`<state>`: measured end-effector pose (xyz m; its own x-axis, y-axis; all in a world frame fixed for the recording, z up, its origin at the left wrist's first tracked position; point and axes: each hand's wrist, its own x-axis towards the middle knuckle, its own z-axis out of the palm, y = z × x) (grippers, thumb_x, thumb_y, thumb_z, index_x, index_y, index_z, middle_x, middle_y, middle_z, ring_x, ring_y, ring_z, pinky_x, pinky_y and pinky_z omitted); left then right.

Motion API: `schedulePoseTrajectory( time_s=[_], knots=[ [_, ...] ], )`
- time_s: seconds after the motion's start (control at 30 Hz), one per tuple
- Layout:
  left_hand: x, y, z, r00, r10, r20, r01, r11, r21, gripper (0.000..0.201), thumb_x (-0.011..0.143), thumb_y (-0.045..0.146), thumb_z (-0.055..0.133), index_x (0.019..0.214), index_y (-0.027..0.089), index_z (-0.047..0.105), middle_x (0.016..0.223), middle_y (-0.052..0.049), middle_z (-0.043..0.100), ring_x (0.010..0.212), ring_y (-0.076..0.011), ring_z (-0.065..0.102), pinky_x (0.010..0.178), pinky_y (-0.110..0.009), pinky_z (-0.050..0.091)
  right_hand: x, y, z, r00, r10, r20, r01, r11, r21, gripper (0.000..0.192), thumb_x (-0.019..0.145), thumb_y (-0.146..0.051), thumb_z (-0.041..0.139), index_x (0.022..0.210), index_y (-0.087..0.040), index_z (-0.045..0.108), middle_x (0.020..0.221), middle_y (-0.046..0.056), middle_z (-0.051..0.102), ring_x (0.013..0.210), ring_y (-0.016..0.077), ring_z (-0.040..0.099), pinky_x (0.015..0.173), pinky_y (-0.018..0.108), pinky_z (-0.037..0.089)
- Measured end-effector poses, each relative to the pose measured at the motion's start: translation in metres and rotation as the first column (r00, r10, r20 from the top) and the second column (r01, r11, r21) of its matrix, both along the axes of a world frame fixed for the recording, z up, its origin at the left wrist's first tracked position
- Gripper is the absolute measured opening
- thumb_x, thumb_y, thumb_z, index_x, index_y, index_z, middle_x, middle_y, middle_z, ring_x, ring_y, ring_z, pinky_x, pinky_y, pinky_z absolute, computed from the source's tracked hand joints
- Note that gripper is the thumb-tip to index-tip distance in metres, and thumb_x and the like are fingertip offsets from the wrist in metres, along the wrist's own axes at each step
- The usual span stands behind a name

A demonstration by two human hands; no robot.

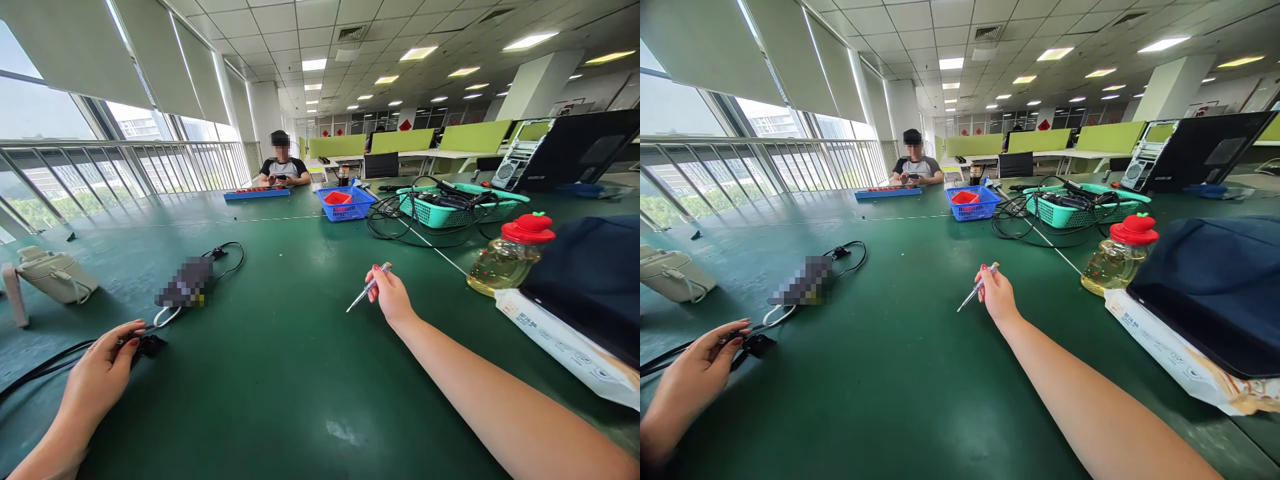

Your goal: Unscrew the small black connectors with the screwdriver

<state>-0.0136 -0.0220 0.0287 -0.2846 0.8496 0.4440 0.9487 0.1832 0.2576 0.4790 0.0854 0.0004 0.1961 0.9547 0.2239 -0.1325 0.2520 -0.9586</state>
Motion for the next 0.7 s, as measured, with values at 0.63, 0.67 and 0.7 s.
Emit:
schedulePoseTrajectory(
  time_s=[0.63, 0.67, 0.7],
  knots=[
    [-0.004, 0.01, -0.011, 0.965, -0.042, -0.257, 0.01, 0.992, -0.126, 0.046, 0.088, 0.041, 0.044, 0.117, 0.018, 0.072, 0.115, -0.011, 0.07, 0.103, -0.0277, 0.064, 0.098, -0.04, 0.047, -0.002, -0.001, 0.002, 1.0, 0.005, 0.016, -0.005, 1.0, 0.002, 0.054, 0.075, -0.073, 0.062, 0.064, -0.02, 0.056, 0.043, -0.006, 0.041, 0.04, 0.0097, 0.043, 0.042, 0.023, 0.038],
    [-0.004, 0.01, -0.011, 0.965, -0.044, -0.258, 0.012, 0.992, -0.128, 0.046, 0.087, 0.041, 0.045, 0.117, 0.018, 0.071, 0.115, -0.011, 0.07, 0.103, -0.0279, 0.063, 0.099, -0.04, 0.047, -0.002, -0.001, 0.002, 1.0, 0.007, 0.014, -0.007, 1.0, 0.0, 0.054, 0.075, -0.073, 0.062, 0.064, -0.02, 0.056, 0.043, -0.006, 0.041, 0.04, 0.0096, 0.043, 0.042, 0.023, 0.038],
    [-0.003, 0.01, -0.011, 0.966, -0.046, -0.253, 0.013, 0.991, -0.133, 0.045, 0.088, 0.041, 0.046, 0.117, 0.018, 0.071, 0.115, -0.011, 0.07, 0.104, -0.0276, 0.063, 0.099, -0.039, 0.046, -0.002, -0.001, 0.002, 1.0, 0.007, 0.009, -0.007, 1.0, -0.001, 0.054, 0.074, -0.073, 0.063, 0.064, -0.02, 0.056, 0.043, -0.006, 0.041, 0.04, 0.0096, 0.043, 0.042, 0.023, 0.038]
  ],
)
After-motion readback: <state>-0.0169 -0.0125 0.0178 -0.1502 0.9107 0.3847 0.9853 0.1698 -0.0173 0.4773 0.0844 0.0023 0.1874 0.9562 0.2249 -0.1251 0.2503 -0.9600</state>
